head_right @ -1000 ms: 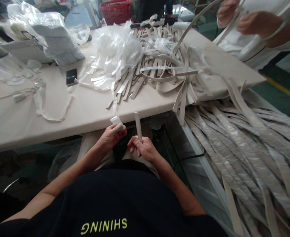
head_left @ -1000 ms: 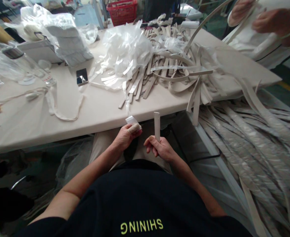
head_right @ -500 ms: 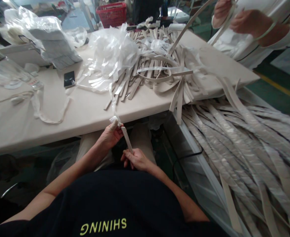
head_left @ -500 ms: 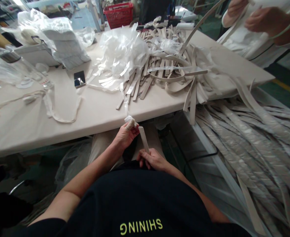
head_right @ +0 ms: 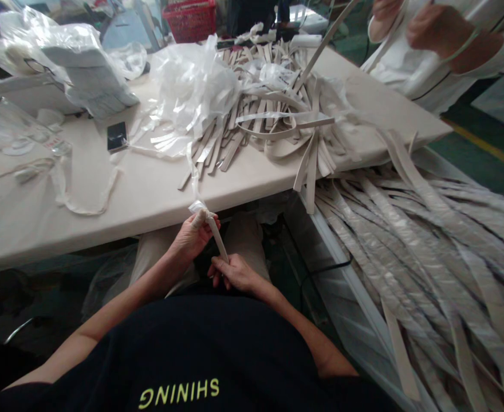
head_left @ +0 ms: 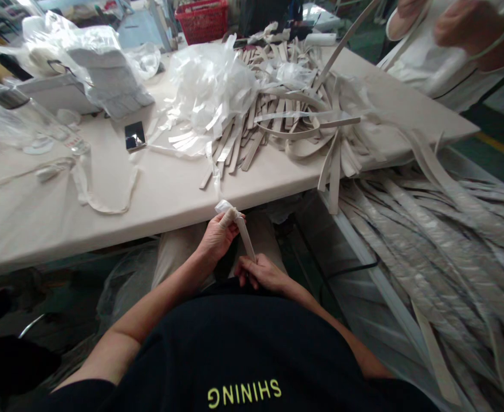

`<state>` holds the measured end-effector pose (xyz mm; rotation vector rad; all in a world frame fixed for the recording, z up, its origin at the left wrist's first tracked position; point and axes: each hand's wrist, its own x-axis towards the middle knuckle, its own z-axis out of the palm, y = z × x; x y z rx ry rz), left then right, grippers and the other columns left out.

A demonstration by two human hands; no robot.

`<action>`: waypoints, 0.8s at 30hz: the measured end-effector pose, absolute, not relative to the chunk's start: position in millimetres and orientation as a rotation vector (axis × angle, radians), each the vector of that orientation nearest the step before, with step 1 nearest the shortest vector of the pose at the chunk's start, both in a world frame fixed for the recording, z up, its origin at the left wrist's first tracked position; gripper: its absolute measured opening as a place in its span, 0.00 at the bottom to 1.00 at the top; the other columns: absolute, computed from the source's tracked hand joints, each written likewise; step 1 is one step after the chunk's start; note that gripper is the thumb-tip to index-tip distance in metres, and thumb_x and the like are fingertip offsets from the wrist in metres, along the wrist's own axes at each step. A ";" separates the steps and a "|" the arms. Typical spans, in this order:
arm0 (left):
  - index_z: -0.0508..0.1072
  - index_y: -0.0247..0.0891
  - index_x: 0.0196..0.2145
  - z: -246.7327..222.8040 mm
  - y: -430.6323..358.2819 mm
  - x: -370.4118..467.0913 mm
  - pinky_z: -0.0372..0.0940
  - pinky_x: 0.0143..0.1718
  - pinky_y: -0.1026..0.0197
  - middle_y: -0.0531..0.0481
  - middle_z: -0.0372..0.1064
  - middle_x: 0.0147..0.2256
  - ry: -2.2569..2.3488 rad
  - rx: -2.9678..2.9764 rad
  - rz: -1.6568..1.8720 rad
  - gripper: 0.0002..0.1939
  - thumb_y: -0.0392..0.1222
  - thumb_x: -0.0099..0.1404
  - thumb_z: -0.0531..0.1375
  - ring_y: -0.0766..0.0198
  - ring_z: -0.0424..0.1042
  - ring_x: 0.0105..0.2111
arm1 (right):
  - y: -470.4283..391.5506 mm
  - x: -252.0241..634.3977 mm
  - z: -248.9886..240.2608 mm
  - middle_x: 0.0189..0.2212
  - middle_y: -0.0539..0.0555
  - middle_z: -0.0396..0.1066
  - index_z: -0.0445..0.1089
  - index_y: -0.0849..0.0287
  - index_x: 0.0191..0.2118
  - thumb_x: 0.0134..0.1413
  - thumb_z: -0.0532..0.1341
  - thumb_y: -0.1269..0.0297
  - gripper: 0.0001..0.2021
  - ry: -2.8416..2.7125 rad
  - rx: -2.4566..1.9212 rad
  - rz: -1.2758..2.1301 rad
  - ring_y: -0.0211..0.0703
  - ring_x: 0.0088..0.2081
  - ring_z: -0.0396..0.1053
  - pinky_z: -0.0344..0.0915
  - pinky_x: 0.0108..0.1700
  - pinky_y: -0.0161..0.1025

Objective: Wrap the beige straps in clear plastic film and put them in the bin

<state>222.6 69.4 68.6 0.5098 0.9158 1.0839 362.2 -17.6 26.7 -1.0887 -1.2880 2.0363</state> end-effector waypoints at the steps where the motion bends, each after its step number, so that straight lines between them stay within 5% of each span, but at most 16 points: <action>1: 0.78 0.34 0.28 68.4 68.8 222.2 0.69 0.37 0.64 0.51 0.76 0.27 0.920 0.513 1.089 0.29 0.57 0.37 0.81 0.67 0.74 0.29 | -17.9 362.2 25.5 0.22 0.53 0.73 0.74 0.64 0.33 0.63 0.55 0.35 0.32 -1.286 -1.084 2.048 0.30 0.16 0.57 0.51 0.20 0.31; 8: 0.80 0.34 0.27 65.7 49.8 213.2 0.70 0.37 0.65 0.47 0.79 0.29 0.974 0.662 1.022 0.23 0.53 0.42 0.79 0.65 0.75 0.31 | -13.9 356.0 27.4 0.21 0.53 0.73 0.74 0.64 0.34 0.59 0.55 0.31 0.34 -1.262 -0.996 2.175 0.29 0.14 0.55 0.49 0.18 0.30; 13: 0.80 0.33 0.29 69.3 33.6 199.9 0.60 0.19 0.68 0.50 0.74 0.23 1.071 0.650 0.852 0.23 0.56 0.47 0.77 0.69 0.68 0.19 | 3.7 353.9 43.5 0.28 0.56 0.76 0.74 0.65 0.41 0.56 0.58 0.28 0.37 -1.318 -0.884 2.134 0.33 0.19 0.64 0.59 0.22 0.31; 18: 0.81 0.35 0.27 78.0 47.7 173.3 0.71 0.34 0.67 0.48 0.78 0.28 1.077 0.527 1.229 0.26 0.54 0.36 0.81 0.66 0.75 0.30 | -5.9 370.2 39.6 0.36 0.58 0.78 0.72 0.64 0.47 0.59 0.59 0.31 0.34 -1.488 -0.995 1.908 0.40 0.33 0.75 0.69 0.38 0.36; 24: 0.82 0.33 0.29 78.6 22.5 179.6 0.66 0.28 0.67 0.48 0.76 0.25 1.057 0.571 1.037 0.24 0.54 0.42 0.80 0.67 0.71 0.25 | -4.9 361.8 36.1 0.27 0.55 0.74 0.71 0.63 0.41 0.60 0.55 0.29 0.34 -1.413 -1.025 1.949 0.41 0.27 0.73 0.68 0.31 0.36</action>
